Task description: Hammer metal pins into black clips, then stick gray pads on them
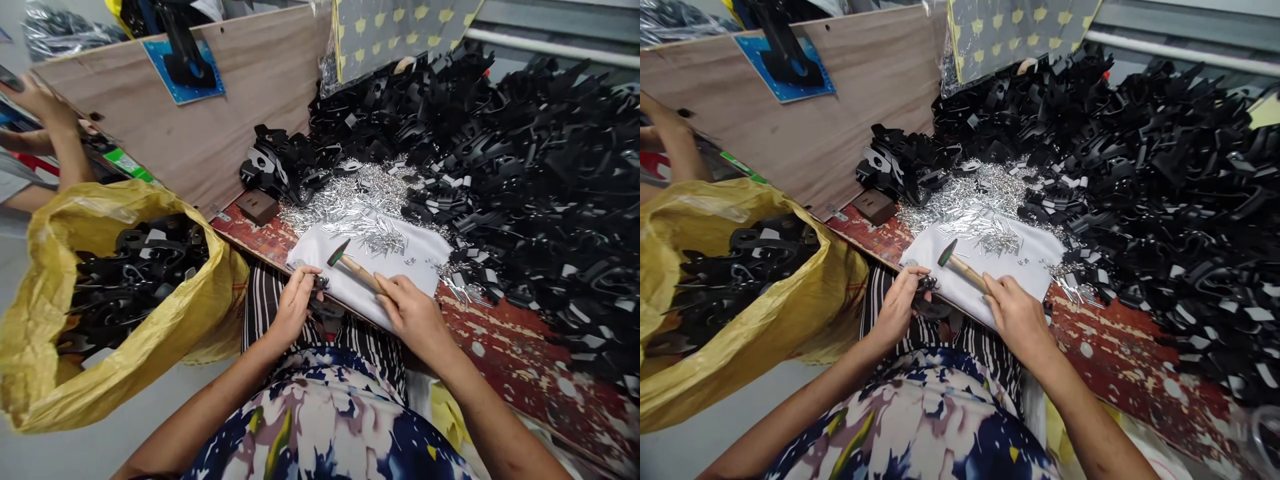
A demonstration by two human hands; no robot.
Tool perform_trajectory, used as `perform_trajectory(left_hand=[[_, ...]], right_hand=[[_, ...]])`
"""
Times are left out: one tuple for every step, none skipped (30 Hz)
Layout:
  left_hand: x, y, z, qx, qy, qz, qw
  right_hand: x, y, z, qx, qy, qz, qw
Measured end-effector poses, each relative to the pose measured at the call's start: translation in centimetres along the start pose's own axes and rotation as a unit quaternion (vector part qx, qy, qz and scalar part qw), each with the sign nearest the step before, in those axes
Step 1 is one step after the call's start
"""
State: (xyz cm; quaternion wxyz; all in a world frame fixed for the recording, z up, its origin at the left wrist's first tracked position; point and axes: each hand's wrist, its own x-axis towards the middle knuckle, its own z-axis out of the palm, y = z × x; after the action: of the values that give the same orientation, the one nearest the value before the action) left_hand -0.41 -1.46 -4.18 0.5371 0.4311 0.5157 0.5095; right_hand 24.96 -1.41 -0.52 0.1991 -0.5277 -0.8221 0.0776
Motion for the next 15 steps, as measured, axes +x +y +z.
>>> perform_trajectory(left_hand=[[-0.2,0.4,-0.1,-0.027,-0.006,0.005,1.000],[-0.4,0.8,-0.1,-0.047,-0.011,0.015,0.999],[-0.5,1.1,0.0,-0.061,-0.015,0.025,0.998],[-0.5,1.5,0.1,-0.070,-0.015,0.032,0.997],[-0.5,1.8,0.3,-0.075,-0.016,0.034,0.996],[-0.4,2.0,0.5,-0.076,-0.018,0.032,0.996],[-0.2,2.1,0.8,-0.076,-0.024,0.027,0.996],[0.0,2.2,1.0,-0.074,-0.035,0.018,0.996],[0.2,2.1,1.2,-0.074,-0.049,0.007,0.996],[0.5,2.0,1.4,-0.076,-0.063,-0.006,0.995],[0.9,1.9,1.4,-0.079,-0.075,-0.018,0.994],[1.2,1.7,1.5,-0.085,-0.084,-0.028,0.992],[1.6,1.5,1.4,-0.092,-0.090,-0.037,0.991],[1.9,1.4,1.3,-0.101,-0.094,-0.046,0.989],[2.1,1.2,1.2,-0.111,-0.097,-0.056,0.987]], right_hand=[[0.5,-0.1,-0.3,-0.019,0.027,-0.007,0.999],[1.0,-0.4,-0.6,-0.024,0.057,-0.018,0.998],[1.3,-1.0,-0.9,-0.009,0.080,-0.032,0.996],[1.4,-1.7,-1.2,0.024,0.091,-0.052,0.994],[1.5,-2.5,-1.4,0.065,0.083,-0.073,0.992],[1.5,-3.4,-1.5,0.106,0.060,-0.093,0.988],[1.5,-4.1,-1.4,0.138,0.030,-0.108,0.984],[1.6,-4.7,-1.2,0.164,-0.002,-0.113,0.980],[1.8,-4.9,-1.0,0.187,-0.031,-0.105,0.976],[2.0,-4.7,-0.8,0.212,-0.056,-0.084,0.972],[2.4,-4.1,-0.7,0.244,-0.075,-0.053,0.966],[2.9,-3.1,-1.0,0.277,-0.085,-0.015,0.957],[3.4,-1.7,-1.5,0.309,-0.081,0.029,0.947],[4.2,-0.1,-2.5,0.341,-0.049,0.074,0.936],[5.0,1.5,-3.6,0.376,0.011,0.115,0.919]])
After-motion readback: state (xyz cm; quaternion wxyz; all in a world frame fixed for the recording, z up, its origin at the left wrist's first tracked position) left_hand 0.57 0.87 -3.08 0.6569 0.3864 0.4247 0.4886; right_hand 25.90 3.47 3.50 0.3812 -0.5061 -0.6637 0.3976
